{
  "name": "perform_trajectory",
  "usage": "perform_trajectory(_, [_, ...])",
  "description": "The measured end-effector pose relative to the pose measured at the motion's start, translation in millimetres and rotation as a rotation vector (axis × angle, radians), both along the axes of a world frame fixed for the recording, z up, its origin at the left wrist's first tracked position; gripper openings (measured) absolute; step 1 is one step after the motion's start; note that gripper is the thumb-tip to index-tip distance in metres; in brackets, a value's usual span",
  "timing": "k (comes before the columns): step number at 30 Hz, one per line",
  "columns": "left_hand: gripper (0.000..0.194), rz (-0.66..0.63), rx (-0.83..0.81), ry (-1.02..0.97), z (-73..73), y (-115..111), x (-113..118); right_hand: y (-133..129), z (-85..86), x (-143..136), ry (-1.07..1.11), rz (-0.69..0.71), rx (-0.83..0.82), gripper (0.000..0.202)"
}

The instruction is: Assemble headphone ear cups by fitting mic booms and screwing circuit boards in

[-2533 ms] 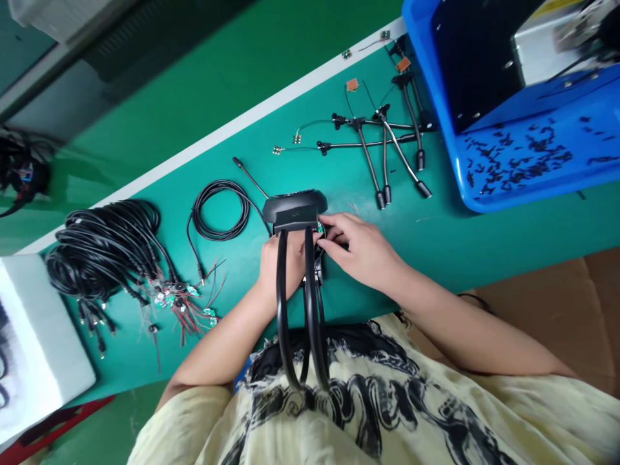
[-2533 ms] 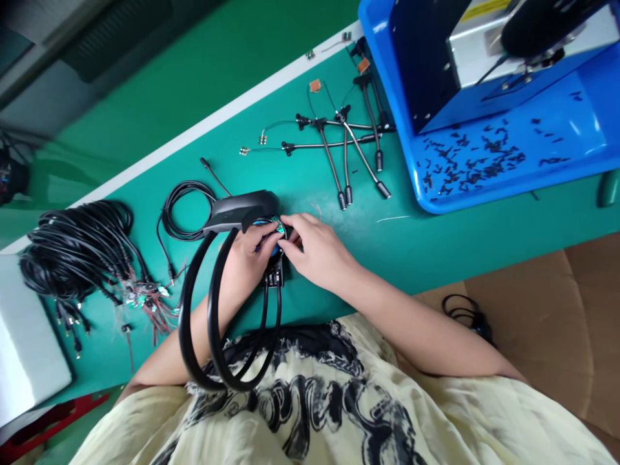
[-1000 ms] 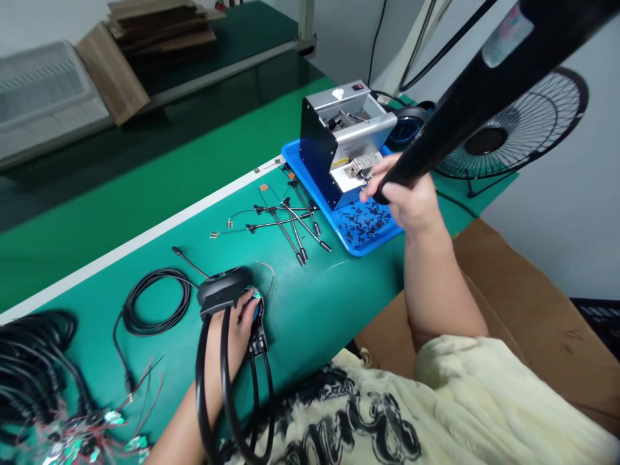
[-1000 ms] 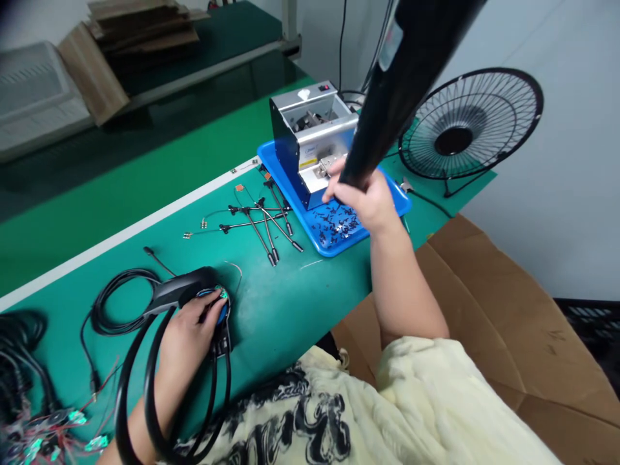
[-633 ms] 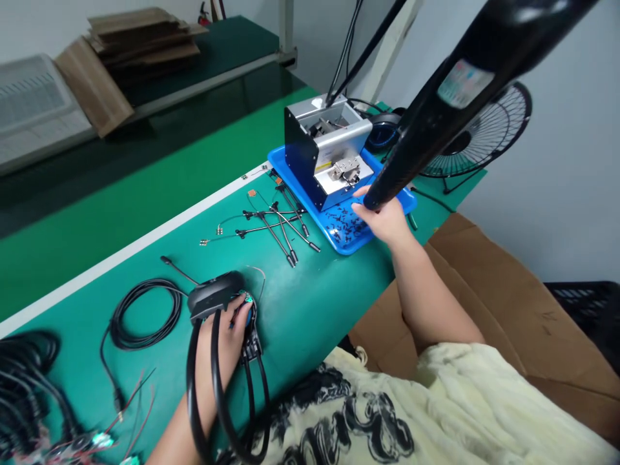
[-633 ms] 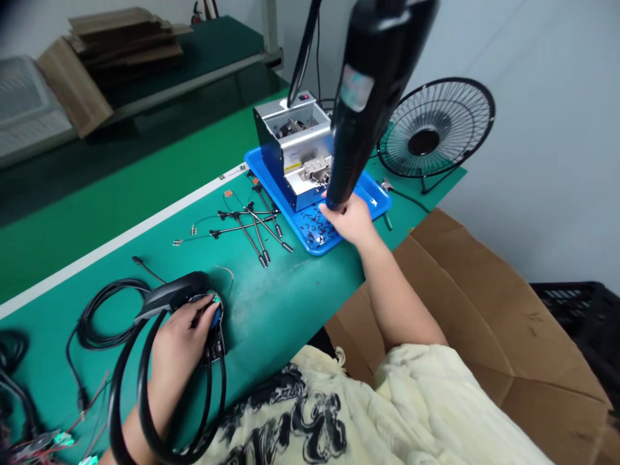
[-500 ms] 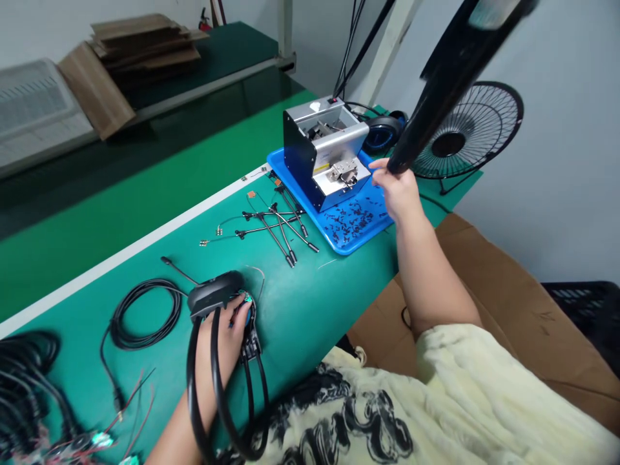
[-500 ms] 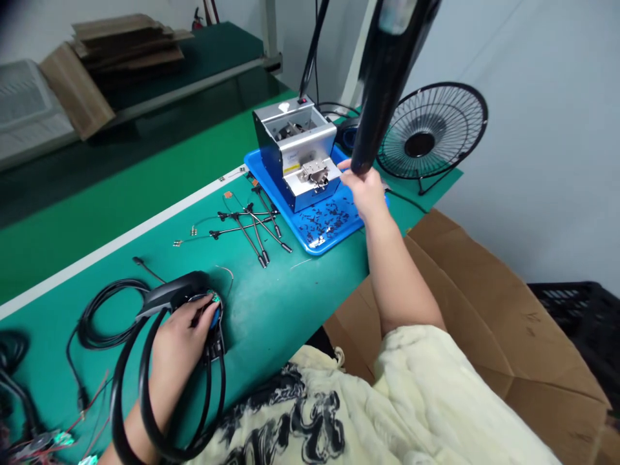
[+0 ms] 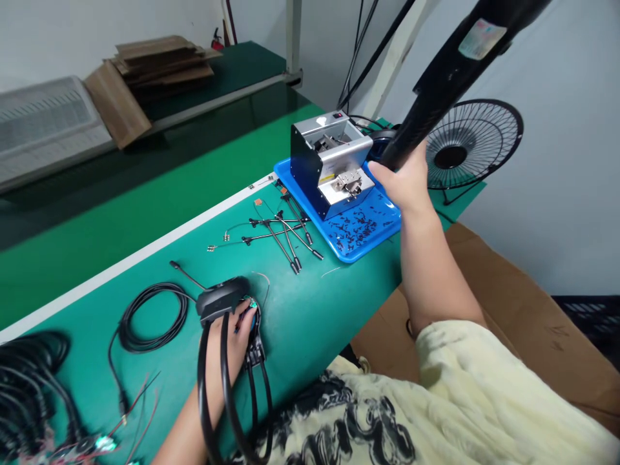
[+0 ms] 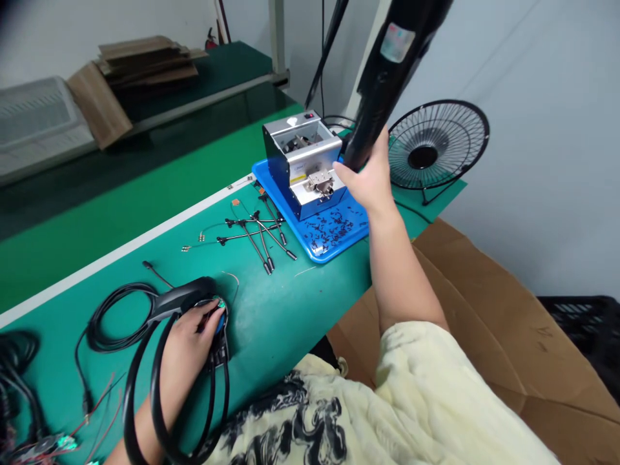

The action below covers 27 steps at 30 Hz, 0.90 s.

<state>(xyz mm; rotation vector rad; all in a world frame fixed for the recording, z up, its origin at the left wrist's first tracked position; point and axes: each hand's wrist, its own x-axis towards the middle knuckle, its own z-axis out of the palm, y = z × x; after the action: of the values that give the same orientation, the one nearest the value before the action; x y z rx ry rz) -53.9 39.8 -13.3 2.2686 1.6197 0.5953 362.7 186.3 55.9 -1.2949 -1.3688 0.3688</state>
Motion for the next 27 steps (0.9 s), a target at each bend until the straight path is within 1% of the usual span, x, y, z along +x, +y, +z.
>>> perform_trajectory(2, [0.033,0.005,-0.012,0.025,3.3,0,1,6,24.7,-21,0.047,0.109,0.048,0.047])
perform_trajectory(3, [0.033,0.007,-0.020,0.036,4.9,0,1,9,36.2,-29,0.102,0.190,0.068,0.045])
perform_trajectory(4, [0.033,0.010,-0.026,0.042,6.2,-1,2,13,46.3,-36,0.154,0.296,0.078,0.049])
perform_trajectory(6, [0.031,0.009,-0.037,0.043,7.8,-1,2,21,60.7,-43,0.222,0.500,0.067,0.061])
perform_trajectory(7, [0.030,0.010,-0.035,0.039,8.0,-1,3,25,64.7,-44,0.235,0.553,0.066,0.066])
perform_trajectory(8, [0.030,0.010,-0.032,0.035,7.8,-1,3,28,66.6,-44,0.241,0.558,0.076,0.067])
perform_trajectory(9, [0.030,0.010,-0.030,0.033,7.4,-1,2,31,66.7,-44,0.248,0.510,0.112,0.066])
perform_trajectory(12, [0.031,0.001,-0.028,0.035,5.2,-2,1,39,60.2,-46,0.291,0.201,0.260,0.054])
perform_trajectory(13, [0.031,-0.003,-0.026,0.041,4.4,-2,0,41,56.9,-48,0.292,0.117,0.267,0.050])
perform_trajectory(15, [0.031,-0.008,-0.016,0.059,3.0,-3,-2,45,50.4,-52,0.269,0.030,0.229,0.042])
perform_trajectory(20, [0.032,0.005,0.005,0.101,2.0,-6,-5,46,35.6,-54,0.210,-0.032,0.162,0.033])
perform_trajectory(22, [0.032,0.006,0.009,0.104,2.6,-6,-4,42,31.6,-53,0.207,-0.021,0.115,0.030])
perform_trajectory(25, [0.033,0.009,-0.008,0.093,6.1,-4,0,26,31.6,-56,0.280,0.017,0.098,0.028])
perform_trajectory(27, [0.033,0.027,-0.023,0.082,10.7,-4,5,8,36.0,-68,0.369,0.041,0.136,0.028])
